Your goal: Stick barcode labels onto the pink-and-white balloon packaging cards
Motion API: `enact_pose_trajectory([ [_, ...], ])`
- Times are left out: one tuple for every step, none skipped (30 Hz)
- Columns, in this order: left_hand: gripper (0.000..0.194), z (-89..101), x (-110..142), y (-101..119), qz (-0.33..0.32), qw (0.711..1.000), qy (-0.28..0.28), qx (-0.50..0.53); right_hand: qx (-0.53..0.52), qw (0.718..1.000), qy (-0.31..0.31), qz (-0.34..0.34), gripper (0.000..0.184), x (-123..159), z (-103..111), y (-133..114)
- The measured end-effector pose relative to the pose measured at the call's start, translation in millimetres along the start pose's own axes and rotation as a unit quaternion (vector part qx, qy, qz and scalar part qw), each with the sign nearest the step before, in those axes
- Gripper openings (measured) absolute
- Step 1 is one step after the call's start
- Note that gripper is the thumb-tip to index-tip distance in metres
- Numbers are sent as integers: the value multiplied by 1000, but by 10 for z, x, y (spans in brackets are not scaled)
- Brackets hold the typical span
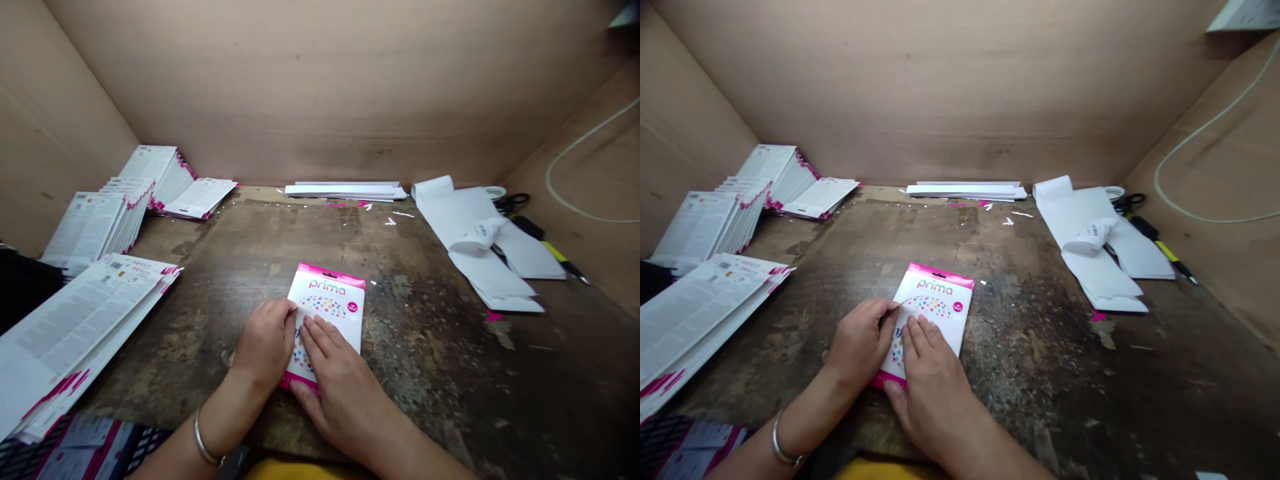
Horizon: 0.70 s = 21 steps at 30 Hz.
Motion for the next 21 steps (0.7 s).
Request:
enact_pose_trajectory([
  [15,-12,20,8,-10,1000,-3,-5,-1,1000,3,-2,64,-2,-2,0],
  [14,-18,36,8,-15,1000,-5,-7,-3,1000,6,-3,64,-3,-3,1],
  [15,-15,48,1,-18,1000,-7,-2,-4,1000,10,-2,64,-4,-4,3],
  [16,-6,53,-12,-17,1000,-8,8,-5,1000,14,-1,64,-4,-4,6],
  [16,7,51,-31,-6,1000,-8,23,-6,1000,16,0,64,-2,-3,10],
  [16,24,43,-58,15,999,-7,40,-6,1000,16,2,64,0,-2,16],
  [15,41,31,-92,50,997,-5,56,-5,1000,14,3,64,3,-2,21],
  [15,55,19,-130,95,993,-2,70,-4,1000,11,4,64,7,-3,26],
  [16,63,10,-169,148,985,-3,84,-2,1000,9,5,63,11,-4,30],
  [18,65,8,-204,201,974,-3,100,0,1000,8,7,63,15,-5,32],
  [19,61,11,-229,247,962,-3,119,2,1000,8,9,63,18,-8,33],
  [20,52,17,-241,280,950,-2,141,4,1000,9,11,63,21,-11,31],
  [20,41,24,-242,300,940,2,161,6,1000,11,12,63,22,-16,29],
  [19,29,32,-233,309,935,10,176,8,1000,12,15,64,22,-22,26],
  [19,19,40,-219,311,932,21,183,9,1000,13,17,64,21,-28,24],
  [18,10,48,-202,307,934,32,181,10,1000,15,20,64,20,-34,21],
  [18,3,54,-182,295,939,42,171,11,1000,17,23,64,18,-39,20],
  [17,-1,58,-160,276,947,51,156,11,999,20,25,63,15,-42,20],
  [15,-3,60,-136,249,957,59,138,11,999,24,27,63,13,-44,22],
  [14,-4,61,-111,214,967,64,118,11,999,28,27,63,10,-44,25],
  [12,-4,62,-85,174,977,67,101,10,999,32,26,63,8,-43,29],
])
Point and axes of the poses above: each hand's wrist, its own x-axis away from the middle knuckle, its own z-axis out of the back of the hand, y = z × x, the point moved 3 cm from there along -x, towards the middle knuckle, and after that the axes turned 12 degrees about y, right-handed, at the moved point
